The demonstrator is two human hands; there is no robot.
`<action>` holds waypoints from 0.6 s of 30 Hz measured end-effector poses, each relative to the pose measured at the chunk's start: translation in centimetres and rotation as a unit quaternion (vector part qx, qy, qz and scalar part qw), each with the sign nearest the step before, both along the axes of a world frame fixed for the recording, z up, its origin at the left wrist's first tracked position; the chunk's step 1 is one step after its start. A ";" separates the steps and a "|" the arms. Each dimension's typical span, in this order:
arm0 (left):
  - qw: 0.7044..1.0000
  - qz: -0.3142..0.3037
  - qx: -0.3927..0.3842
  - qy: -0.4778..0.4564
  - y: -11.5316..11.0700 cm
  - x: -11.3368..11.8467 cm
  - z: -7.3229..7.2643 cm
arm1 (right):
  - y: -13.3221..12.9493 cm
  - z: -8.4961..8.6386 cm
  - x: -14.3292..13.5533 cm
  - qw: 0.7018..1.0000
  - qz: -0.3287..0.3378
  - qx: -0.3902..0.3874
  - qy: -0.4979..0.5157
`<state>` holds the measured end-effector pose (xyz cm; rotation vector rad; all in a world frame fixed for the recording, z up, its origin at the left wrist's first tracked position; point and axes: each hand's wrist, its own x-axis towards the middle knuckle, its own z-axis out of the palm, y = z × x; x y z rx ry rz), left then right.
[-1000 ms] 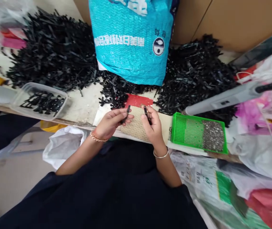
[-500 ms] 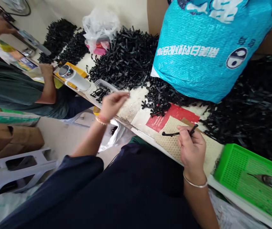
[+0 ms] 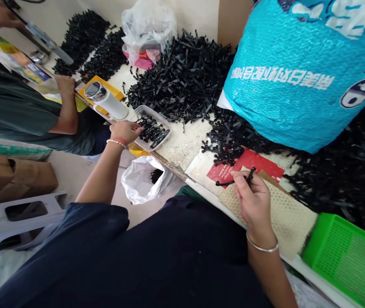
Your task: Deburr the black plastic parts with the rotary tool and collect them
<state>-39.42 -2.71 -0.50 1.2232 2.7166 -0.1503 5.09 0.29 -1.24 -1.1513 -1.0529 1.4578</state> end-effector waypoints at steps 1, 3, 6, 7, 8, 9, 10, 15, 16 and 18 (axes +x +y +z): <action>1.000 0.000 0.000 0.000 0.3 0.0 -0.2 | 0.1 0.0 -0.1 1.000 0.002 -0.001 -0.003; 1.000 0.007 -0.001 0.004 0.6 0.0 -0.6 | 0.1 -0.2 -0.3 1.000 0.007 -0.003 -0.008; 1.000 0.014 -0.002 0.010 0.8 -0.2 -1.1 | 0.1 -0.6 -0.3 1.000 0.014 -0.007 -0.013; 1.000 0.015 -0.001 0.012 0.8 -0.2 -1.2 | 0.1 -0.7 -0.2 1.000 0.015 -0.008 -0.014; 1.000 0.016 -0.001 0.014 0.8 -0.3 -1.3 | 0.0 -0.8 -0.2 1.000 0.014 -0.010 -0.014; 1.000 0.019 -0.003 0.018 0.7 -0.3 -1.3 | 0.0 -0.9 -0.1 1.000 0.012 -0.012 -0.013; 0.999 0.024 -0.006 0.024 0.7 -0.3 -1.3 | 0.0 -1.0 0.0 1.000 0.010 -0.016 -0.012; 0.998 0.048 -0.001 0.050 0.8 0.0 -1.2 | -0.1 -1.3 0.3 0.999 0.003 -0.034 0.005; 0.997 0.052 0.007 0.050 0.9 0.1 -1.2 | -0.1 -1.3 0.3 0.999 0.003 -0.036 0.007; 0.997 0.065 0.017 0.049 0.9 0.1 -1.2 | -0.1 -1.4 0.5 0.999 0.001 -0.039 0.008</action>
